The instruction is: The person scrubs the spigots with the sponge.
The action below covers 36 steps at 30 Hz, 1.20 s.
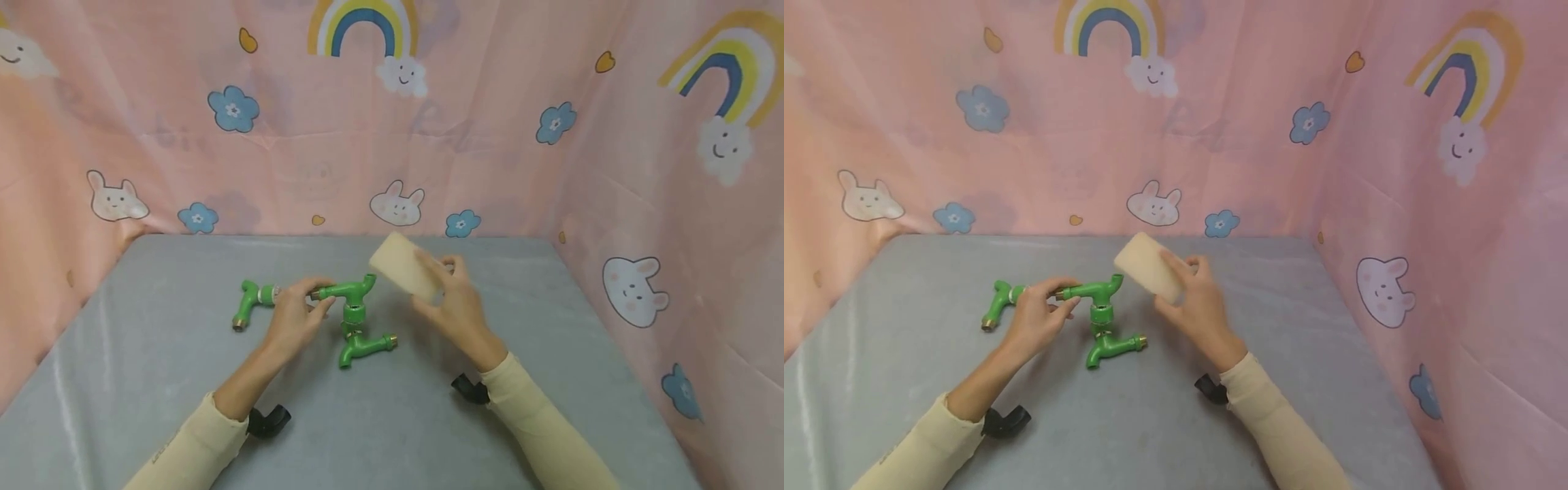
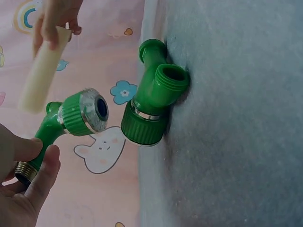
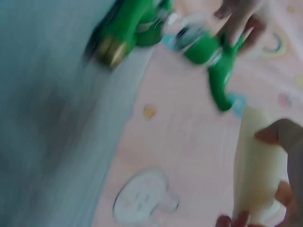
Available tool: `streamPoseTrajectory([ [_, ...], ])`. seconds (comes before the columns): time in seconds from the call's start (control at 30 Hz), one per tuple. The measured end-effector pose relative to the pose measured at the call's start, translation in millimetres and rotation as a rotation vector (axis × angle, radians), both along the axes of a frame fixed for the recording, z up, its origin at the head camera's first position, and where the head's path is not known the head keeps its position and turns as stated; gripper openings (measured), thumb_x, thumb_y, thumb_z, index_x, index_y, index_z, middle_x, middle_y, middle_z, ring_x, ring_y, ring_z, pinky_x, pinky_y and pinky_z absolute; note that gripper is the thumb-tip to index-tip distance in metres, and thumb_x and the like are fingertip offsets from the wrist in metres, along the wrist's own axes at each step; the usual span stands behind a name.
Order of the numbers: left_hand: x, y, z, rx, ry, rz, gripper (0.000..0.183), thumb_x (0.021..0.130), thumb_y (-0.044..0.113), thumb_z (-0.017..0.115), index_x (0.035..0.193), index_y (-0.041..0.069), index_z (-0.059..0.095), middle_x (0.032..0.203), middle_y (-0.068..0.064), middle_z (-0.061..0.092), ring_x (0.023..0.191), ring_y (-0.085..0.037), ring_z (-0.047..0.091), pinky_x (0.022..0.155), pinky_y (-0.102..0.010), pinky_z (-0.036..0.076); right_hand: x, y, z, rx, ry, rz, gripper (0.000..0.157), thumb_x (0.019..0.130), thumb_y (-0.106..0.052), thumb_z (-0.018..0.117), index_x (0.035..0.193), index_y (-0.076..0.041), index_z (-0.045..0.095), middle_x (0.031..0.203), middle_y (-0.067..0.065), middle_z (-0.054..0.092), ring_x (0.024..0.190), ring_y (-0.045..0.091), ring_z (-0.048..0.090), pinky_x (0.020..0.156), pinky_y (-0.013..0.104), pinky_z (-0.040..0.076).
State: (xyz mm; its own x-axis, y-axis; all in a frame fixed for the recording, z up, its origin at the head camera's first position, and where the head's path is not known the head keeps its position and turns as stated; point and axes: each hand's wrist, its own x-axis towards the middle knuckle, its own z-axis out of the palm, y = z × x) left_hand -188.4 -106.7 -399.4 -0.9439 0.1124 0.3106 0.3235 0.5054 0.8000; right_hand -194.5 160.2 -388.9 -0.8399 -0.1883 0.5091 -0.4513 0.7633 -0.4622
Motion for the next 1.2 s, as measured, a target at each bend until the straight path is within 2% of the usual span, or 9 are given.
streamPoseTrajectory([
  [0.13,1.8,0.1,1.8,-0.01,0.034,-0.015,0.025,0.092,0.0,0.07,0.117,0.002,0.069,0.102,-0.018,0.07,0.07,-0.032,0.074,0.055,-0.021,0.056,2.8,-3.9,0.5,0.041,-0.025,0.108,0.07,0.082,-0.024,0.078,0.147,-0.02,0.054,0.119,0.02,0.051,0.071,0.023,0.057,0.055,0.027,0.047],
  [0.33,3.2,2.8,4.3,-0.058,0.079,-0.026,0.026,0.091,0.0,0.071,0.116,0.003,0.069,0.107,-0.017,0.071,0.074,-0.027,0.071,0.059,-0.021,0.057,-4.0,8.2,2.9,0.022,-0.037,-0.069,0.069,0.082,-0.019,0.08,0.147,-0.018,0.055,0.119,0.019,0.048,0.076,0.026,0.052,0.057,0.03,0.041],
  [0.5,5.0,2.9,5.5,-0.084,0.115,-0.034,0.025,0.091,0.0,0.071,0.116,0.004,0.07,0.113,-0.015,0.072,0.077,-0.022,0.068,0.06,-0.023,0.057,3.0,2.5,6.3,0.035,-0.089,0.097,0.071,0.083,-0.026,0.08,0.148,-0.02,0.053,0.119,0.019,0.05,0.075,0.023,0.053,0.057,0.027,0.043],
  [0.57,5.7,2.6,6.2,-0.08,0.122,-0.033,0.024,0.092,0.001,0.071,0.116,0.004,0.07,0.112,-0.014,0.072,0.078,-0.022,0.068,0.061,-0.023,0.057,3.3,-0.6,5.3,0.061,-0.125,0.112,0.072,0.084,-0.029,0.079,0.15,-0.022,0.051,0.12,0.02,0.05,0.074,0.022,0.055,0.056,0.027,0.045],
  [0.7,5.5,1.9,5.0,-0.059,0.095,-0.031,0.025,0.092,0.003,0.071,0.117,0.004,0.07,0.111,-0.015,0.072,0.075,-0.022,0.069,0.061,-0.022,0.056,-2.0,3.6,2.6,0.074,-0.116,-0.039,0.071,0.083,-0.022,0.079,0.149,-0.02,0.052,0.124,0.021,0.049,0.079,0.027,0.058,0.058,0.032,0.049],
  [0.77,4.9,1.5,3.9,-0.041,0.067,-0.035,0.026,0.092,0.003,0.071,0.118,0.003,0.07,0.111,-0.017,0.073,0.071,-0.024,0.07,0.058,-0.022,0.056,-3.0,6.8,2.6,0.051,-0.082,-0.072,0.071,0.081,-0.018,0.08,0.147,-0.019,0.054,0.124,0.02,0.049,0.082,0.029,0.057,0.061,0.034,0.049],
  [0.97,3.6,-0.2,4.7,0.036,0.015,-0.049,0.025,0.092,0.003,0.071,0.118,0.001,0.07,0.108,-0.021,0.073,0.069,-0.033,0.072,0.056,-0.022,0.056,2.0,1.8,2.2,0.046,-0.058,0.133,0.071,0.083,-0.021,0.079,0.149,-0.021,0.052,0.121,0.021,0.051,0.082,0.031,0.06,0.062,0.032,0.051],
  [1.07,2.7,-1.6,5.4,0.075,-0.017,-0.057,0.023,0.094,0.005,0.07,0.116,0.001,0.07,0.102,-0.023,0.074,0.075,-0.036,0.073,0.059,-0.023,0.058,-2.0,3.0,-2.5,0.056,-0.082,0.093,0.072,0.084,-0.019,0.079,0.15,-0.02,0.051,0.122,0.022,0.05,0.083,0.029,0.059,0.061,0.031,0.049],
  [1.2,0.5,-4.2,4.5,0.102,-0.061,-0.06,0.021,0.096,0.009,0.068,0.115,-0.001,0.069,0.094,-0.023,0.075,0.08,-0.037,0.073,0.064,-0.026,0.061,-4.6,9.2,-3.6,-0.015,-0.088,0.006,0.072,0.084,-0.017,0.08,0.15,-0.02,0.051,0.126,0.02,0.048,0.08,0.027,0.054,0.062,0.032,0.045],
])
